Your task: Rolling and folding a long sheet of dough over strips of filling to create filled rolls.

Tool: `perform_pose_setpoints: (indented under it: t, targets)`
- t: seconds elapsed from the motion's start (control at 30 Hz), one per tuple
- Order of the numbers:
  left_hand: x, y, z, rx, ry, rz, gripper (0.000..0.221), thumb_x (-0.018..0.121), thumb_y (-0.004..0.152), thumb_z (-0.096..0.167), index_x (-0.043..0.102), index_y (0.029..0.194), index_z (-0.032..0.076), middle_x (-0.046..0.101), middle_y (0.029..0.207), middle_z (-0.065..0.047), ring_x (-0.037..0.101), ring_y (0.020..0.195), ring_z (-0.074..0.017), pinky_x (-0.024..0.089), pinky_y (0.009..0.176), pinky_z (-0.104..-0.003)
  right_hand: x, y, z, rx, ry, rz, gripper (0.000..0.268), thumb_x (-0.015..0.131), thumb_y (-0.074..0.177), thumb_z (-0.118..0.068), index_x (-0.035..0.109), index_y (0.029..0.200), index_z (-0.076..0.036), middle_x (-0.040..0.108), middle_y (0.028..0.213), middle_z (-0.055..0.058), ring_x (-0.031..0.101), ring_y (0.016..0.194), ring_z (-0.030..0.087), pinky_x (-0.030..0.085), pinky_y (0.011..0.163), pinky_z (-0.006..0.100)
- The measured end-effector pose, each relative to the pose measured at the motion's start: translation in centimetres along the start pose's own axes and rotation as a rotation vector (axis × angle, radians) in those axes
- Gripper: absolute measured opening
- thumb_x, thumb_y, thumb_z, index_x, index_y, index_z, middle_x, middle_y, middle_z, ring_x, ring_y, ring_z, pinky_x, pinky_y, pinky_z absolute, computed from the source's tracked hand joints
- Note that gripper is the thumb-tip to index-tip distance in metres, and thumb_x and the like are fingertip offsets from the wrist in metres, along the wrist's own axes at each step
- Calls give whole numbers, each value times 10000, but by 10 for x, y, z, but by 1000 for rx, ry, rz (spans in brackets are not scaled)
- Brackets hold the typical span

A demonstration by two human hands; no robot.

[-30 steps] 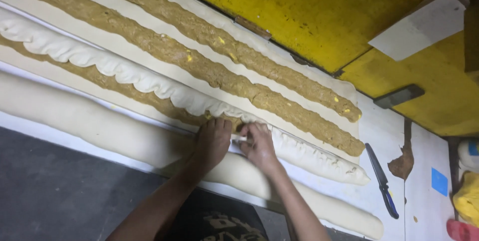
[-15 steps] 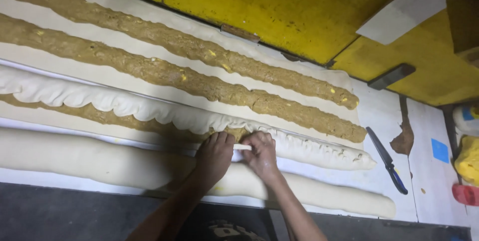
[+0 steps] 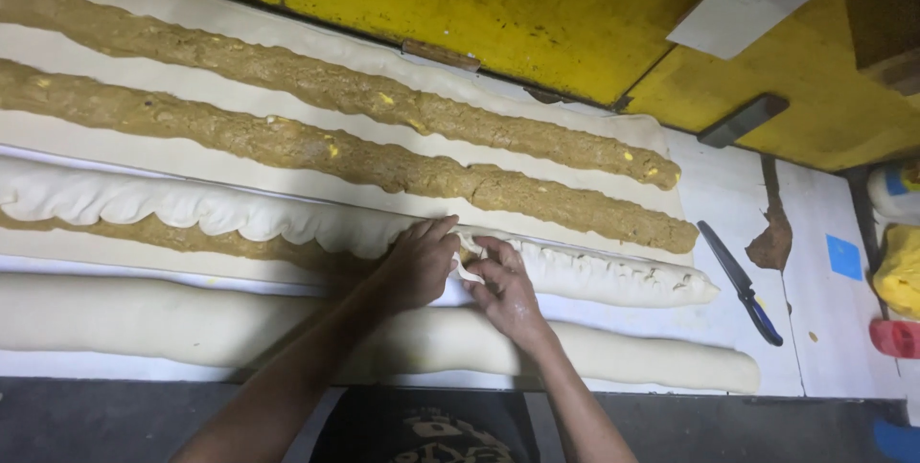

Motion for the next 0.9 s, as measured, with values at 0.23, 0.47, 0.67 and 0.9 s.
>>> perform_pose_setpoints:
  t: [0.23,0.47,0.67,0.9]
  targets:
    - [-7,5,-3,-235,-99,-233,293,523,1055,273,615,1288,120,701,1093,-105,689,1092,-293,491,957,-482,16,17,35,298,313,-42,78,749,899,-123,758,975,-108,742,1038,101,677,954,283,527,856,418]
    - [-4,23,25,-496,79,-11,413,656,979,181,480,1351,152,674,1063,-102,691,1047,-340,513,901,-499,2,65,23,544,94,-301,498,818,808,-195,493,1184,-213,732,1040,80,692,1121,352,506,1000,466]
    - [10,24,50,-422,463,157,134,687,918,151,649,1040,109,575,1126,-129,562,1111,-366,502,801,-470,5,87,36,545,-16,-461,499,837,785,-307,474,1127,-282,737,1136,33,670,1210,292,489,1022,456]
    - [15,24,35,-410,45,-23,437,538,998,33,539,1427,117,639,1113,-146,653,1060,-345,548,888,-432,-18,81,17,505,109,-448,483,830,797,-173,534,1178,-166,704,1265,168,662,1213,366,538,976,511]
Point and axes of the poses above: each hand's wrist, its own y-axis towards the middle knuckle, its own x-axis out of the palm, z = x × y, the point moved 2 cm from there along y, towards the middle knuckle
